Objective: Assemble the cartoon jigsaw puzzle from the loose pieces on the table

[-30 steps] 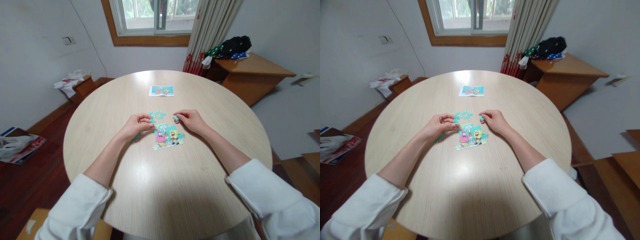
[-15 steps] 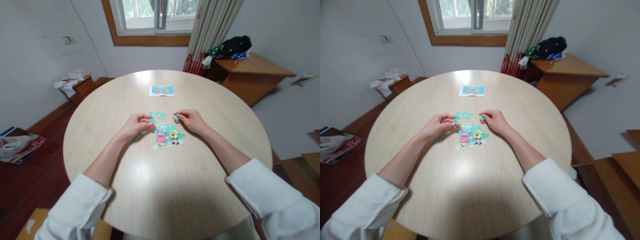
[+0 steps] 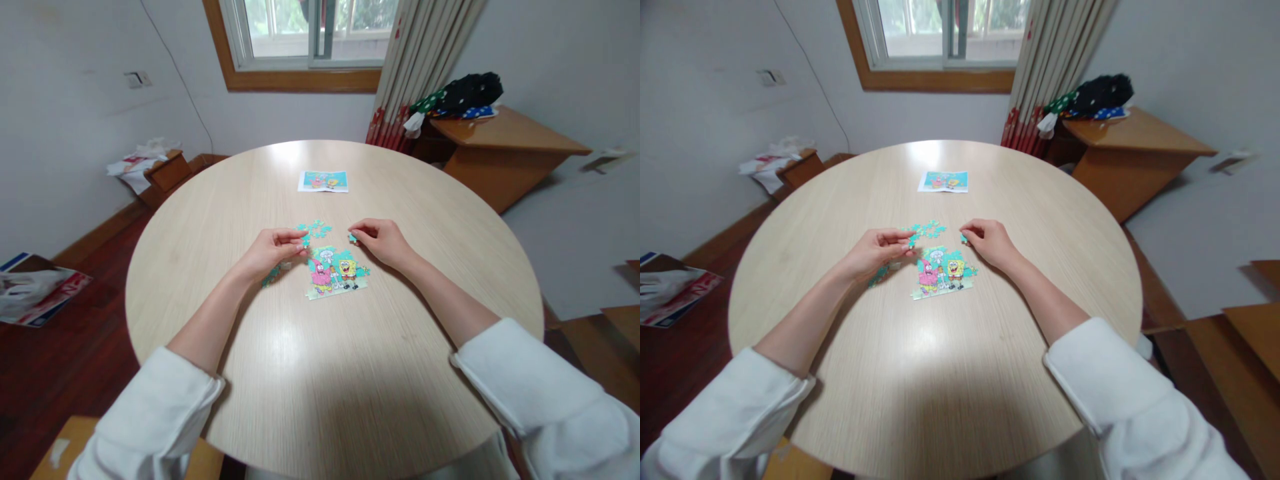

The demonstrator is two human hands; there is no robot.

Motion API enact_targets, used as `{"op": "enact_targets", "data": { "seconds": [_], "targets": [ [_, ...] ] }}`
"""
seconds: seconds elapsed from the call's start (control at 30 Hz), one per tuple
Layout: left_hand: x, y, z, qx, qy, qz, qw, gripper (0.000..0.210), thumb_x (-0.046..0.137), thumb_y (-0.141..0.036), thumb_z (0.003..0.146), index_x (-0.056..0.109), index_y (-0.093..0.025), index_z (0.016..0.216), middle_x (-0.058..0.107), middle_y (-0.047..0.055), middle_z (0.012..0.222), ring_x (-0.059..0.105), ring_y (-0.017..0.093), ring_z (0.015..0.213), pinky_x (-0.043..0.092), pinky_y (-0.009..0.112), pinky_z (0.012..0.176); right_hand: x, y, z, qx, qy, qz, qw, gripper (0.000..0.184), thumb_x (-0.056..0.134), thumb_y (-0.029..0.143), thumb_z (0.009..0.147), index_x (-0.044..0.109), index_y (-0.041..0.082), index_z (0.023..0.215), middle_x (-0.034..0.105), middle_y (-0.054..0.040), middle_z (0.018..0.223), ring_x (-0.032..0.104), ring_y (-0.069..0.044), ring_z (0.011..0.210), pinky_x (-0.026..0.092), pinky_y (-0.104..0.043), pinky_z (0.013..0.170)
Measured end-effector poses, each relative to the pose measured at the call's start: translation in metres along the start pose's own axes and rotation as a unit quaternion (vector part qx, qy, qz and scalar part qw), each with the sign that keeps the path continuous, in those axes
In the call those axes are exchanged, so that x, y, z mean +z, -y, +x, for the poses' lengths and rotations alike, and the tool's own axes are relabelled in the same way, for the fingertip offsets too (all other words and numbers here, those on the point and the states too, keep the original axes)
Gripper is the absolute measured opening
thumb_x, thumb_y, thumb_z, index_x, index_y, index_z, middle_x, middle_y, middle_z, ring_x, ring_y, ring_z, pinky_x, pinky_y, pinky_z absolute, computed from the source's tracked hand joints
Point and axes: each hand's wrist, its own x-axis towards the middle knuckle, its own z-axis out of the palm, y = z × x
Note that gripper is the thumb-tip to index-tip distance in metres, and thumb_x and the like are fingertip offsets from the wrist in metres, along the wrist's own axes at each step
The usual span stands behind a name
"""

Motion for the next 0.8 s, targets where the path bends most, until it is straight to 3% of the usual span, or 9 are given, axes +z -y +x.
{"op": "enact_targets", "data": {
  "seconds": [0.3, 0.8],
  "targets": [
    [-0.0013, 0.0005, -0.0002, -0.002, -0.004, 0.014, 1.000, 0.038, 0.080, -0.016, 0.062, 0.072, -0.010, 0.099, 0.071, 0.007, 0.080, 0.069, 0.015, 0.075, 0.053, 0.033, 0.084, -0.0026, 0.0028, -0.0005, 0.001, -0.024, -0.063, 0.998, 0.014, 0.062, 0.023, 0.076, 0.073, 0.016, 0.080, 0.072, -0.0063, 0.076, 0.062, -0.016, 0.067, 0.049, -0.032, 0.068],
    [-0.0013, 0.0023, 0.0009, -0.002, 0.000, 0.007, 1.000, 0.032, 0.075, -0.010, 0.068, 0.072, -0.009, 0.100, 0.070, 0.007, 0.078, 0.068, 0.015, 0.074, 0.053, 0.033, 0.083, -0.0022, -0.0016, -0.0005, -0.010, -0.028, -0.068, 0.997, 0.020, 0.067, 0.034, 0.074, 0.073, 0.017, 0.079, 0.070, -0.0055, 0.071, 0.059, -0.016, 0.064, 0.047, -0.031, 0.064]
  ]
}}
